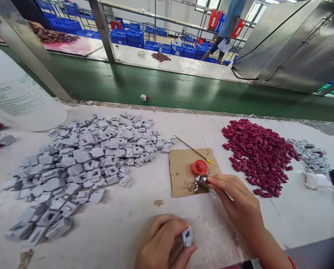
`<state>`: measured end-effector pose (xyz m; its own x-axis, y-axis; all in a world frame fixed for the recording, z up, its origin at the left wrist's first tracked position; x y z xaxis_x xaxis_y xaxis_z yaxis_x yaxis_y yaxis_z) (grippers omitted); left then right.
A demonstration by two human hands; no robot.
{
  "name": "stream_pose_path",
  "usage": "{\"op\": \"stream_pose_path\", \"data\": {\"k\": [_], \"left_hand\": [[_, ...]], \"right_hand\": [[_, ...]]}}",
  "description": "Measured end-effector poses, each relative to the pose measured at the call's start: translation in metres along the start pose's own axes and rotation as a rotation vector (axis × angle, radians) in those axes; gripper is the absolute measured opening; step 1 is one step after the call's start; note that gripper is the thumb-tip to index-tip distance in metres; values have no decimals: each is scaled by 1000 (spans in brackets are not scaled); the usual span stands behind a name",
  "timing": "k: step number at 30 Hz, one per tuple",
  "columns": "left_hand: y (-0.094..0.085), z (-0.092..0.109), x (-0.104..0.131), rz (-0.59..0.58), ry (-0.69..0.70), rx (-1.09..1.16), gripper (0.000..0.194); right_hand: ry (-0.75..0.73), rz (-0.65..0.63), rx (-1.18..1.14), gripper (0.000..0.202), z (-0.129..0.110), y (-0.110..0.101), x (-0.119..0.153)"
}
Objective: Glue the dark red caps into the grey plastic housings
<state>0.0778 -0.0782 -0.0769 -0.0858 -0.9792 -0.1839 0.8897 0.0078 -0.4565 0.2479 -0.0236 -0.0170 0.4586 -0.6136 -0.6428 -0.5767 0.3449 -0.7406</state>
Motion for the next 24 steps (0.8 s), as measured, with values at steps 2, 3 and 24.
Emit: {"op": "stream_pose_path", "data": {"k": [2, 3, 24], "left_hand": [[1, 1, -2, -56, 36, -43, 29], [1, 3, -3, -79, 65, -64, 32], [4, 2, -5, -126, -95, -8, 19]], "right_hand": [[19, -21, -2, 20, 4, 4, 0], [29, -23, 0, 20, 6, 5, 0], [231, 73, -485, 32, -63, 14, 40]]}}
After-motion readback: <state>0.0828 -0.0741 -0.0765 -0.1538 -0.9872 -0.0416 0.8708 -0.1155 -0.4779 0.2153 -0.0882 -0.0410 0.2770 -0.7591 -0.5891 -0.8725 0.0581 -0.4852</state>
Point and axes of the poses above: each hand's wrist, its own x-axis away from the middle knuckle, its own y-axis out of the palm, z = x × y, the point moved 8 cm from there along -x, towards the middle knuckle, and after that the axes turned 12 degrees about -y, right-handed, at the moved point
